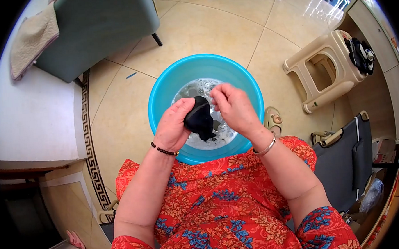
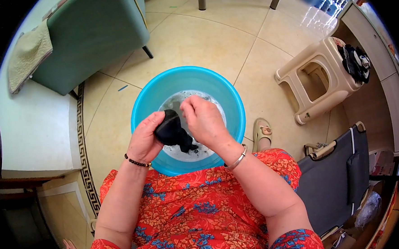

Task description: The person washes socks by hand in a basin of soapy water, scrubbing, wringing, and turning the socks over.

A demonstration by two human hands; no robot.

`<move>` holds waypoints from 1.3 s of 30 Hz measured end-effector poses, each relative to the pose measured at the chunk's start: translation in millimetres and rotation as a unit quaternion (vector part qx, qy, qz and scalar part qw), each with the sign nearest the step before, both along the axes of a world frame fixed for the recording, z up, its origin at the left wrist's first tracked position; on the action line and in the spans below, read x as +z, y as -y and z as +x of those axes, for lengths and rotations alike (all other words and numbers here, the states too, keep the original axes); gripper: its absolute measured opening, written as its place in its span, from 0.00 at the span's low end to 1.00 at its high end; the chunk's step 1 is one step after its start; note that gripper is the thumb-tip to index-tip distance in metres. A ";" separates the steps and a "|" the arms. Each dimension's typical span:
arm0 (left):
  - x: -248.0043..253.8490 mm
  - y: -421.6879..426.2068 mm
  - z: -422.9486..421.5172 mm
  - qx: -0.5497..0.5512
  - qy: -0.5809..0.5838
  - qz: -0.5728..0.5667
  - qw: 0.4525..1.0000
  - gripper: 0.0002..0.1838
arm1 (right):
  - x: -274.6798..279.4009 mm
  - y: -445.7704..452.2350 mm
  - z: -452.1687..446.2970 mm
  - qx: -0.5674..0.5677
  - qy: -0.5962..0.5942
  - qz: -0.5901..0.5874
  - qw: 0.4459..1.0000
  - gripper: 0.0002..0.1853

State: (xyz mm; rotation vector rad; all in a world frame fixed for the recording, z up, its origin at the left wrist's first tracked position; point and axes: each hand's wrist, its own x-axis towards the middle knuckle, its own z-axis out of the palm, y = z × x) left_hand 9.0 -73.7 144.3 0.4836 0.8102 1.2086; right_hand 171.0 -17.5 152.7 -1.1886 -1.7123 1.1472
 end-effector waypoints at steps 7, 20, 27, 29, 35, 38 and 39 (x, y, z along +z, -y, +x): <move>-3.2 0.0 -2.8 0.029 0.030 -0.011 0.999 0.10 | 11.3 9.5 -1.2 0.063 0.024 0.003 0.998 0.10; 12.4 -1.3 -2.7 -0.038 0.009 -0.041 0.998 0.14 | -1.5 1.6 0.7 0.096 -0.109 -0.174 0.974 0.13; 0.9 1.4 -0.5 0.000 -0.086 -0.027 0.996 0.11 | 2.9 5.5 -0.3 0.105 -0.019 -0.067 0.992 0.12; -2.0 2.0 -0.8 -0.002 -0.098 -0.023 0.995 0.10 | 10.1 7.0 0.3 0.102 0.052 -0.059 0.992 0.11; -0.1 1.1 -0.1 -0.002 -0.051 -0.048 0.998 0.10 | 4.5 4.7 2.3 0.056 0.095 0.059 0.992 0.12; 4.5 1.0 -0.8 0.010 -0.036 -0.057 0.998 0.11 | 1.4 2.3 2.6 -0.004 0.087 0.073 0.993 0.11; 4.5 0.6 -1.0 0.010 -0.035 -0.057 0.998 0.11 | 4.1 2.9 3.2 -0.004 0.088 0.074 0.993 0.11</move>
